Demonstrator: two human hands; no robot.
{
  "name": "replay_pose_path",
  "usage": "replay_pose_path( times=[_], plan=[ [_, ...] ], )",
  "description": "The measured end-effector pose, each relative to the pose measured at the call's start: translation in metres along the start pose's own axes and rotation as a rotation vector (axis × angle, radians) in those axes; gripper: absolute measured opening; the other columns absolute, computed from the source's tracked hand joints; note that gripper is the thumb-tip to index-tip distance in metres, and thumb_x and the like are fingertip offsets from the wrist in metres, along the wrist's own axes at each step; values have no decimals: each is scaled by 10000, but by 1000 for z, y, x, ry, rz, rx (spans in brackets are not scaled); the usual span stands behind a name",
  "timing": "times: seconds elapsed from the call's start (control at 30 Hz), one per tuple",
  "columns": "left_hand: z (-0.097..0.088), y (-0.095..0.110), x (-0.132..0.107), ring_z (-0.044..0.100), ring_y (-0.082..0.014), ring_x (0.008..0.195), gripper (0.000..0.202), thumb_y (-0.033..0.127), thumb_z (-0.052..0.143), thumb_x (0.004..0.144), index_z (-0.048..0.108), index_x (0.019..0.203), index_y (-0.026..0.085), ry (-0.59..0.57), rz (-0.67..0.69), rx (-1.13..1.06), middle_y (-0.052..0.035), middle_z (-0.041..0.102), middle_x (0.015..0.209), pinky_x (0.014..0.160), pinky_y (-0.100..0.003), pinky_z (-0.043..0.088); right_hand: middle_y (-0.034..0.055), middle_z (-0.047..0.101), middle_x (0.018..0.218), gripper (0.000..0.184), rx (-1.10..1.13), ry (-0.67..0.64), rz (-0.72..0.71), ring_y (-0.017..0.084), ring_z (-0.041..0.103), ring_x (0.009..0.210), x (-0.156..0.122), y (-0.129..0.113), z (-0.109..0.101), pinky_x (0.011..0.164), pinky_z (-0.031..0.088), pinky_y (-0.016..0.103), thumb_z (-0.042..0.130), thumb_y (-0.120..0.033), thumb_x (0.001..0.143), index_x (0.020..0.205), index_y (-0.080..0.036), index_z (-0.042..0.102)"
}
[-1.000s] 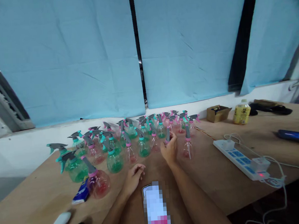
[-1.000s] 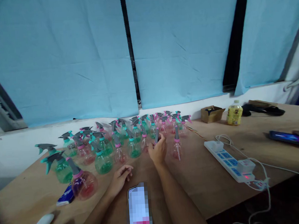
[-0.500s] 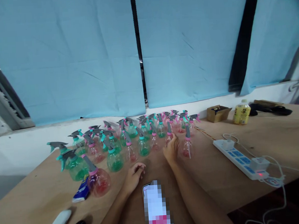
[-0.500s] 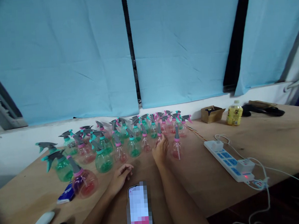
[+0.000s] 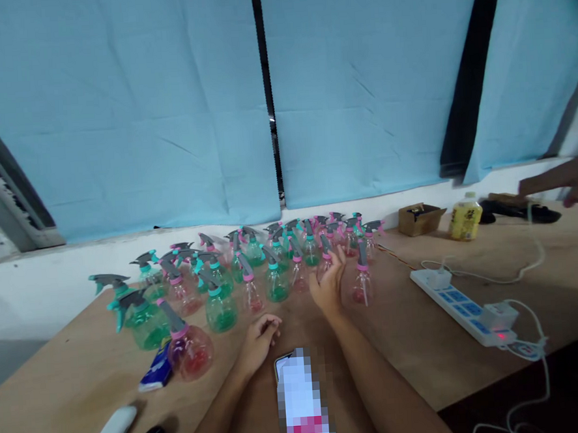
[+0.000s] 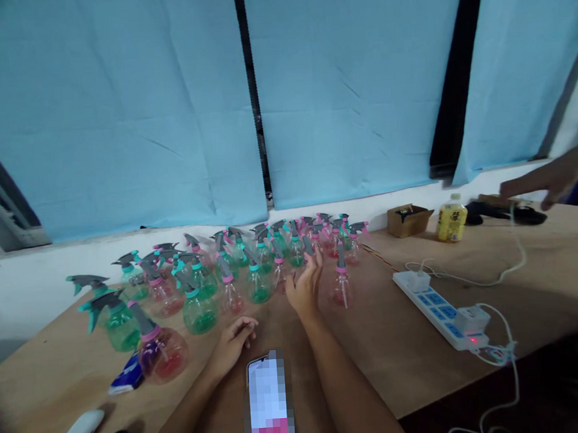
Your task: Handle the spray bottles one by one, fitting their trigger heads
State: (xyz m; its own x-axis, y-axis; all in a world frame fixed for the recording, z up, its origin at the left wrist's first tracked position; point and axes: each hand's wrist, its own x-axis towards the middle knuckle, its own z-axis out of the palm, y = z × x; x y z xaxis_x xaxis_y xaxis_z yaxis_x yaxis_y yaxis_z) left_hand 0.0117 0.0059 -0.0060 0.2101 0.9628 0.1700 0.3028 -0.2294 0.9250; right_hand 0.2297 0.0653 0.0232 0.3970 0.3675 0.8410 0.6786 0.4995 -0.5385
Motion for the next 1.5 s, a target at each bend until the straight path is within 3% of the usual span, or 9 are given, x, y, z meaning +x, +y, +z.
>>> replay_pose_path(
  times=[0.13, 0.27, 0.4, 0.6, 0.8, 0.9, 1.1, 1.3, 1.5],
  plan=[
    [0, -1, 0, 534, -135, 578, 337, 488, 535, 854, 646, 864, 170, -16, 7, 19, 4, 598, 692, 584, -259, 418, 227, 263, 1512, 609, -95, 123, -61, 327, 211, 1464, 16, -7, -26, 1132, 253, 628, 529, -174, 800, 1368, -150, 314],
    [1, -3, 1, 536, -136, 579, 335, 483, 532, 851, 645, 866, 168, -11, 2, 23, 5, 593, 690, 578, -257, 413, 229, 316, 1490, 646, -214, 233, 31, 357, 210, 1455, 26, 10, -44, 1126, 202, 664, 577, -217, 784, 1371, -134, 321],
    [0, -2, 1, 534, -135, 572, 336, 486, 537, 851, 651, 871, 171, -13, 5, 31, 5, 596, 694, 583, -260, 413, 228, 451, 1401, 660, -158, 210, 208, 317, 426, 1330, 28, 31, -45, 1084, 343, 534, 548, -235, 807, 1412, -121, 311],
    [-1, -3, 1, 535, -136, 576, 365, 513, 537, 853, 648, 889, 167, -14, -4, 26, 2, 594, 705, 590, -266, 421, 147, 682, 1114, 572, -128, 70, 395, 290, 645, 1007, 26, 29, -39, 886, 465, 395, 565, -287, 795, 1352, -178, 491],
    [-2, 0, -1, 540, -139, 593, 353, 508, 534, 868, 647, 884, 174, -25, 0, 32, 0, 599, 710, 594, -263, 427, 100, 721, 1043, 475, 187, -141, 383, 236, 665, 899, 17, 17, -23, 798, 488, 318, 565, -274, 770, 1229, -175, 636],
    [-1, 2, -1, 541, -138, 590, 344, 500, 541, 862, 649, 871, 173, -24, 4, 31, 0, 601, 706, 592, -262, 421, 57, 708, 893, 392, 335, -268, 364, 197, 630, 771, 9, 11, -12, 724, 484, 284, 560, -282, 771, 1124, -165, 684],
    [0, -3, 1, 532, -134, 566, 332, 489, 553, 846, 645, 850, 170, -11, 15, 8, 6, 591, 685, 572, -259, 415, -26, 608, 655, 270, 463, -454, 455, 142, 523, 580, -2, 0, -3, 584, 443, 245, 552, -271, 772, 984, -203, 705],
    [-1, -6, 3, 528, -131, 571, 345, 496, 545, 848, 651, 875, 169, -17, 9, 17, 4, 594, 692, 574, -253, 416, -6, 693, 769, 256, 764, -746, 470, 154, 631, 698, 0, -5, -1, 676, 495, 261, 549, -252, 753, 938, -204, 719],
    [-1, -6, 2, 529, -134, 580, 348, 499, 542, 854, 654, 882, 171, -21, 11, 24, 2, 597, 697, 587, -256, 417, -21, 641, 623, 135, 855, -744, 510, 136, 591, 575, -4, -12, 4, 575, 453, 239, 534, -157, 666, 686, -203, 660]
  ],
)
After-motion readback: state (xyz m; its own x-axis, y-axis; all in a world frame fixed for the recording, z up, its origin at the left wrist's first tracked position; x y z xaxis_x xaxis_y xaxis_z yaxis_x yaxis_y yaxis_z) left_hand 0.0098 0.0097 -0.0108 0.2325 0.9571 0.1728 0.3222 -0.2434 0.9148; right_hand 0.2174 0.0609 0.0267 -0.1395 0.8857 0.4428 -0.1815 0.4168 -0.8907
